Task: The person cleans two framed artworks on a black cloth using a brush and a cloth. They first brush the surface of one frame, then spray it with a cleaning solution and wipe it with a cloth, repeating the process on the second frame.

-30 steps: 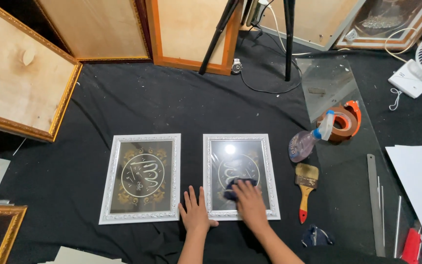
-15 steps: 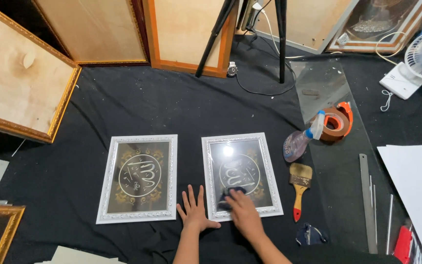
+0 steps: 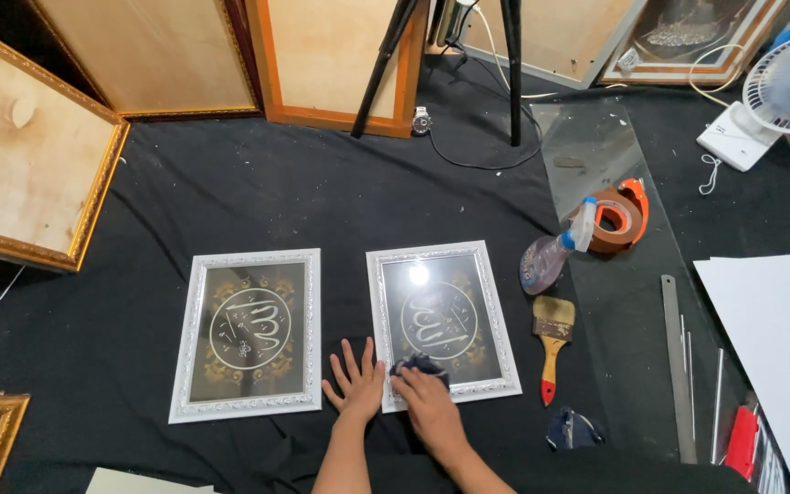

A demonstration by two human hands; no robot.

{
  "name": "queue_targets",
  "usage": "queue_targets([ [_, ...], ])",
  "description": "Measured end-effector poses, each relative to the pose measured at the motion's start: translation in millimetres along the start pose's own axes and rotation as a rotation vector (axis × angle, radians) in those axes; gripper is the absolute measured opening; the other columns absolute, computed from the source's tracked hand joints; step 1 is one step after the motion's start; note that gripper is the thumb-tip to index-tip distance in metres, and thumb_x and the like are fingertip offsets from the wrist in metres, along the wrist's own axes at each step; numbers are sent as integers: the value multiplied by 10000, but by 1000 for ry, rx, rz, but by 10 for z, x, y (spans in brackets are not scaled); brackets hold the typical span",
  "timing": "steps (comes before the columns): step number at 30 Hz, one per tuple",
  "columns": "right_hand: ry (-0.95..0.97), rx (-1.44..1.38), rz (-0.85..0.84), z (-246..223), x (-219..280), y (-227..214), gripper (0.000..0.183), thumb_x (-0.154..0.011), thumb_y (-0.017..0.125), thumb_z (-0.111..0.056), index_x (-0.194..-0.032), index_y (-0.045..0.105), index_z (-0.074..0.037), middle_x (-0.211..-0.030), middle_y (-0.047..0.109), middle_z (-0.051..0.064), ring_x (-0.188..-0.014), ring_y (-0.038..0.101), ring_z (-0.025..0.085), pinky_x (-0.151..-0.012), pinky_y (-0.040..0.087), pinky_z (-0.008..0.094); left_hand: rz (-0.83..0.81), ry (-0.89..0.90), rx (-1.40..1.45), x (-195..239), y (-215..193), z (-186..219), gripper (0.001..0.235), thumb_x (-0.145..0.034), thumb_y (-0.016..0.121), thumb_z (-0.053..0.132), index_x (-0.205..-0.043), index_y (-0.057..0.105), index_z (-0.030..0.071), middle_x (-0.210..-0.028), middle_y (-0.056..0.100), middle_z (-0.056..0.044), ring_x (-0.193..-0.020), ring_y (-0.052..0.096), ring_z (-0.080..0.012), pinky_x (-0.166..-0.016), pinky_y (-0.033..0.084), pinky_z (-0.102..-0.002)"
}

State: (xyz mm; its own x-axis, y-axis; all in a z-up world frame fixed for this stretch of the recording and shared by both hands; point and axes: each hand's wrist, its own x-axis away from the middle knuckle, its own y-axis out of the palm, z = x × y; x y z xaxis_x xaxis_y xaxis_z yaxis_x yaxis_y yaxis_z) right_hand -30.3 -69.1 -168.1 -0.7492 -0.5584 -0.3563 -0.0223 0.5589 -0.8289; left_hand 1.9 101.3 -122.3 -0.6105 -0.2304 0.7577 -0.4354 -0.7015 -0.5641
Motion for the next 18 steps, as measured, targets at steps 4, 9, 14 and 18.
queue_targets([
  [4,279,331,-12,609,291,-322,643,-777,719,-136,-1392,596,-276,-1397,622,-26,-1342,518,276,-1063,384,470,-14,28,-11,17,-8,-18,612,-1073,155,562,-1611,-137,550,-1692,-395,102,-1583,-326,-225,-1237,-133,-576],
  [9,577,173,221,837,327,-252,463,-993,548,-214,-1427,563,-53,-1413,597,152,-1356,485,372,-1192,356,496,-36,29,-5,6,-19,-23,629,-1070,170,573,-1609,-153,543,-1670,-439,96,-1570,-359,-226,-1228,-156,-586],
  [14,332,58,147,63,91,69,450,-967,608,-115,-1400,535,-21,-1288,593,182,-1152,557,366,-1031,445,482,-44,25,6,30,-51,-12,623,-1066,160,576,-1612,-137,548,-1679,-422,102,-1579,-339,-226,-1232,-138,-583],
  [18,54,-87,-45,-77,-99,-100,537,-934,661,-35,-1452,520,-43,-1343,626,136,-1140,565,336,-990,490,463,-31,15,10,16,-44,-6,622,-1058,162,578,-1612,-122,559,-1698,-385,110,-1587,-319,-216,-1236,-127,-568],
])
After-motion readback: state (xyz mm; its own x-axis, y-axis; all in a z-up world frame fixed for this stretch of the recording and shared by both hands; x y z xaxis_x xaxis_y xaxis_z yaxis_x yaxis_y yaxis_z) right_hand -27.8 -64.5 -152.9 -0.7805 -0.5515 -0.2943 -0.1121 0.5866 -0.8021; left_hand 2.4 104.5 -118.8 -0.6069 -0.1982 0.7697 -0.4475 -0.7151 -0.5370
